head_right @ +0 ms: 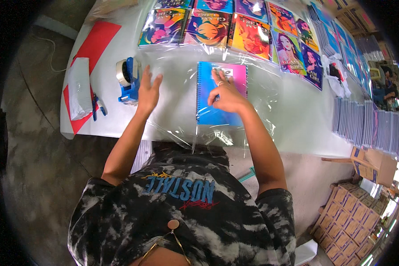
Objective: The person places spiral-bound notebooks into clear plastic bags on a table, then seals each bag with tape. The person repeats this process for multiple notebooks, stacking the sealed packages on the table.
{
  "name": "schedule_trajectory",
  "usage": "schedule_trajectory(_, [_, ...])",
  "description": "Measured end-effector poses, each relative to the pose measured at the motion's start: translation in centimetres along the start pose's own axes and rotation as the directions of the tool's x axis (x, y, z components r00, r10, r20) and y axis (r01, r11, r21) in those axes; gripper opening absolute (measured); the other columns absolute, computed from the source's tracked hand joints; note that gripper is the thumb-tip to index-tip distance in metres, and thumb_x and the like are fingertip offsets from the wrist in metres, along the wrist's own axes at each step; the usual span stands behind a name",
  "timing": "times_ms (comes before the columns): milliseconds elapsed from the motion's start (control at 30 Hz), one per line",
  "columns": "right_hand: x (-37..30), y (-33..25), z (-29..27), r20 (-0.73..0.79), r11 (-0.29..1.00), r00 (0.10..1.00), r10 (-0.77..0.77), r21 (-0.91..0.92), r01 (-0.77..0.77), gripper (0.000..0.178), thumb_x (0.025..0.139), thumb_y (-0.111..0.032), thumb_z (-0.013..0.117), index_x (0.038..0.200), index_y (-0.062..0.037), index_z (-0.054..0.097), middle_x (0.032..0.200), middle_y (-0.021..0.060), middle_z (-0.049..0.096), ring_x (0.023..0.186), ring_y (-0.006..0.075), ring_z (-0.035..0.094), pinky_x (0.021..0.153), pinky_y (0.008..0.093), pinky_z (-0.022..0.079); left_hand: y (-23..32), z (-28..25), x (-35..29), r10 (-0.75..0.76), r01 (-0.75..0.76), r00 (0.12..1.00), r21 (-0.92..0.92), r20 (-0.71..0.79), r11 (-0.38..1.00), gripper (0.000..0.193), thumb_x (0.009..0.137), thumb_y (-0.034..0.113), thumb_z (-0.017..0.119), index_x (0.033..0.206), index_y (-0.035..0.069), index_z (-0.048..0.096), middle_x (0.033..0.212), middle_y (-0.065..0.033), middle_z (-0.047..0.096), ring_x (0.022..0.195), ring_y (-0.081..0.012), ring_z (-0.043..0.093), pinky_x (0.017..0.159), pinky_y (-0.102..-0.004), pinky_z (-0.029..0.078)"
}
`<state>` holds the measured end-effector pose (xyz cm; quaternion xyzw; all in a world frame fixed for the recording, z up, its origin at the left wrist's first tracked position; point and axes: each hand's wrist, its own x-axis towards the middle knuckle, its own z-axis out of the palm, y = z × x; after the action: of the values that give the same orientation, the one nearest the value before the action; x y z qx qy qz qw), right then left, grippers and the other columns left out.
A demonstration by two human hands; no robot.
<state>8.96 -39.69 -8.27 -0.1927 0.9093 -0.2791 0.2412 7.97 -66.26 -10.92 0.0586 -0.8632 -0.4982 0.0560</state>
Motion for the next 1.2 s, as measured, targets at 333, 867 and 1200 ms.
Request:
schedule_trajectory(333, [0.2,-1.9,-1.0,-0.156,0.979,0.983,0.092,0.196,-0.06,0.107,0.055,0.003,0.078,0.143,-0.0087,0.018,0.142,0.0172,0.033,0.131,0.0331,0.032,0.108,0.039,0.029,-1.8,-12.5,0.8,-0.661,0.664,0.744,-0.005,0.094,0.747,0.043,0.086,0.039,0.057,0.104,0.001,0.063,0.078,-0.0084,0.059,0.073,-0.0194,0.052,0.071,-0.025,0.043])
schedule_trajectory(867, [0.0,0.4,-1.6,-0.203,0.999,0.979,0.004,0.045,0.005,0.119,0.049,-0.016,0.083,0.144,-0.0098,0.013,0.138,0.011,0.042,0.128,0.0261,0.039,0.099,0.0431,0.031,-0.8,-12.9,-1.3,-0.22,0.266,0.864,0.04,-0.453,0.963,0.02,0.085,0.021,0.06,0.087,0.004,0.07,0.067,-0.0058,0.065,0.054,-0.0101,0.057,0.05,-0.0235,0.045])
schedule_trajectory(1200, [0.1,1.4,-1.7,-0.196,0.997,0.98,-0.013,0.073,0.028,0.127,0.044,-0.021,0.086,0.145,-0.012,0.01,0.137,0.0087,0.043,0.124,0.0261,0.043,0.092,0.0448,0.033,11.2,8.3,2.9,-0.198,-0.401,0.809,0.765,0.554,0.505,0.06,0.067,0.064,0.065,0.081,0.007,0.07,0.078,-0.0086,0.068,0.077,-0.0235,0.067,0.068,-0.0352,0.052])
